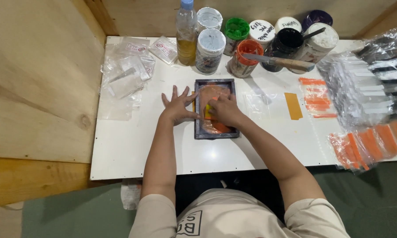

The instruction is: Preparing a screen printing frame by applying and spreading ink over a specific area using a spatula and squeegee.

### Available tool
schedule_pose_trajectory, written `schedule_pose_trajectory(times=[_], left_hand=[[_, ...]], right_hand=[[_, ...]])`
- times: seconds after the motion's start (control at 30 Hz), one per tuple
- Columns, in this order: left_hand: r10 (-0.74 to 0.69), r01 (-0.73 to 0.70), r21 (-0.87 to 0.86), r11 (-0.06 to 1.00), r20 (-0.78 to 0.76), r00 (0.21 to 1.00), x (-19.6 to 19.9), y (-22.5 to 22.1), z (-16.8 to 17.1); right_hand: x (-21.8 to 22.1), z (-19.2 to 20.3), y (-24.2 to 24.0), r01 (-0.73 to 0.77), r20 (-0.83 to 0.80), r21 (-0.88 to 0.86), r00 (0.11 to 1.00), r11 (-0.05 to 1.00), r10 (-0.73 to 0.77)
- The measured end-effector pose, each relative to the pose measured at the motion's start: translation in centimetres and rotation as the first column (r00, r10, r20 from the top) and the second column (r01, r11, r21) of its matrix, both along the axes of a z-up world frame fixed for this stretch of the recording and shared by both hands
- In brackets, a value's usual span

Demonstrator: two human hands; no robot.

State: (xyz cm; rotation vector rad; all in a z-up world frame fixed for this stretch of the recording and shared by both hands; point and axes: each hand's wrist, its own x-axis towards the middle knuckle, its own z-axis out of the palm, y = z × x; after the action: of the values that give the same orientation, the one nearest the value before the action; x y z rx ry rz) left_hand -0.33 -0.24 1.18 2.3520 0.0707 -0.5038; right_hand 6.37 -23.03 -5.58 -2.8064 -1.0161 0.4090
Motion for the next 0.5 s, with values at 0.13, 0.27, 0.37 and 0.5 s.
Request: schedule_pose_trajectory(times=[0.13,0.27,0.37,0.5], left_hand=[[0.007,-0.007,-0.003,1.0,0.002,1.0,0.1,0.0,-0.2],[-0.001,0.001,-0.01,1.0,-0.006,1.0,0.0,0.0,-0.1],[0.002,-0.002,-0.011,1.0,-0.007,1.0,0.0,0.1,-0.6],[0.0,0.0,-0.012,1.0,-0.001,1.0,0.2,0.1,-0.5]], right_hand=[[-1.3,1.6,0.0,-0.026,-0.033,-0.011,0.999,1.0,0.026],[1.7,1.7,-0.8,0.058,-0.025,0.033,0.998,0.998,-0.057],[5.6,0.4,-1.9,0.156,0.068,0.089,0.984,0.984,-0.162],[6.9,0.6,-1.2,0.169,0.117,0.061,0.978,0.984,-0.176]])
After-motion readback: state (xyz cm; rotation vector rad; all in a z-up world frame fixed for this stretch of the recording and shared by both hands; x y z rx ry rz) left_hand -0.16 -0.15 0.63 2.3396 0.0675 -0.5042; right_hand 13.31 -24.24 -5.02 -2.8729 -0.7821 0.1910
